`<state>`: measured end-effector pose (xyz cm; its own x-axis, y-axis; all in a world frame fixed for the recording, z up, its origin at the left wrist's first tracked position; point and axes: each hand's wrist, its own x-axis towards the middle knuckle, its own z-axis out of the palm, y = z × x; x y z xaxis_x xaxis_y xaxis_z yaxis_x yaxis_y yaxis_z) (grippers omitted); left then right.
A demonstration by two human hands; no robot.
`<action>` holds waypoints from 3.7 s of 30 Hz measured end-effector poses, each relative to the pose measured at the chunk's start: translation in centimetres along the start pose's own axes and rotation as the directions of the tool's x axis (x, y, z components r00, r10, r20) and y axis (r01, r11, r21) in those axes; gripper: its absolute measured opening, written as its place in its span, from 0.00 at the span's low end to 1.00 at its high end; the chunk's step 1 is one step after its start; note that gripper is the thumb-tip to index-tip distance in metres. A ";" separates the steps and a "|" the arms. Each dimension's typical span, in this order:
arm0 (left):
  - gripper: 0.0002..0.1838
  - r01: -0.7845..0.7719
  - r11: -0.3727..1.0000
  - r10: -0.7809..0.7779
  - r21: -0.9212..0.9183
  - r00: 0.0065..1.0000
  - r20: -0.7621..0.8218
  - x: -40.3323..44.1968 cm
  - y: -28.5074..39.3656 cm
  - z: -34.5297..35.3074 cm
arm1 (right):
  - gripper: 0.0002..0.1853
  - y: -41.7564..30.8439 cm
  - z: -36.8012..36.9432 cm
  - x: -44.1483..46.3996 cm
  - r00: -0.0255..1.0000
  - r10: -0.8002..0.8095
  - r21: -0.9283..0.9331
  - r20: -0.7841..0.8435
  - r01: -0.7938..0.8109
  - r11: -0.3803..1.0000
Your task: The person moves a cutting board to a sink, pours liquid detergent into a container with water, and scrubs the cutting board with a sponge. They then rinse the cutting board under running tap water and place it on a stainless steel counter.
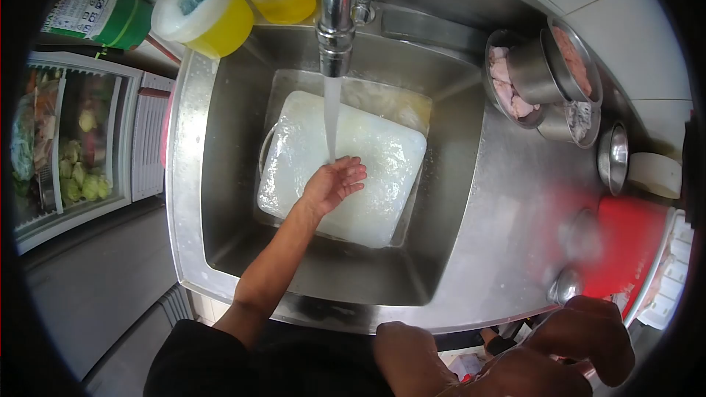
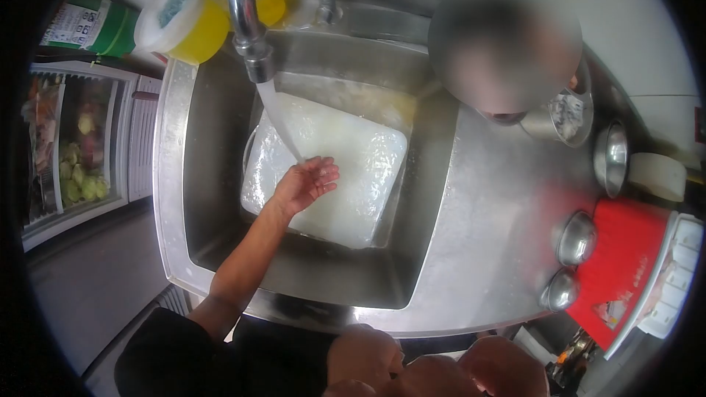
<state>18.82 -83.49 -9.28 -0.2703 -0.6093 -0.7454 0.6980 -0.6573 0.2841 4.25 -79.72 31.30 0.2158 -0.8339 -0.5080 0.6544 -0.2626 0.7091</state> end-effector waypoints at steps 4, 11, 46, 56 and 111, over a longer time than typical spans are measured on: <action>0.13 -0.005 1.000 0.005 0.001 1.000 -0.013 0.0 0.0 -0.1 | 0.02 0.4 -0.8 0.7 0.975 -0.208 -0.734 0.075 0.195 0.650; 0.12 0.010 1.000 -0.009 -0.019 1.000 0.005 0.4 -0.4 -0.4 | 0.08 0.8 -1.7 0.5 0.956 -0.268 -0.506 0.117 0.290 0.813; 0.16 0.099 0.980 -0.103 0.173 0.995 0.013 2.2 -2.1 -1.2 | 0.08 -8.8 -5.1 7.8 0.585 0.561 -0.776 0.586 0.205 0.596; 0.21 0.000 0.173 0.073 0.985 0.997 -0.013 5.0 -8.7 -0.3 | 0.30 -10.7 -20.2 16.1 0.448 0.867 -0.664 -0.217 0.583 -0.468; 0.14 0.120 0.486 -0.106 0.865 0.991 -0.077 7.6 3.9 1.8 | 0.20 -7.3 -6.6 10.2 0.840 0.243 -0.831 0.485 0.357 0.426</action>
<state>18.29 -91.47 -12.77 -0.2907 -0.4998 -0.8159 -0.2667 -0.7766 0.5708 6.43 -83.12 17.72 -0.0112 -0.9998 -0.0172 0.9584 -0.0059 -0.2855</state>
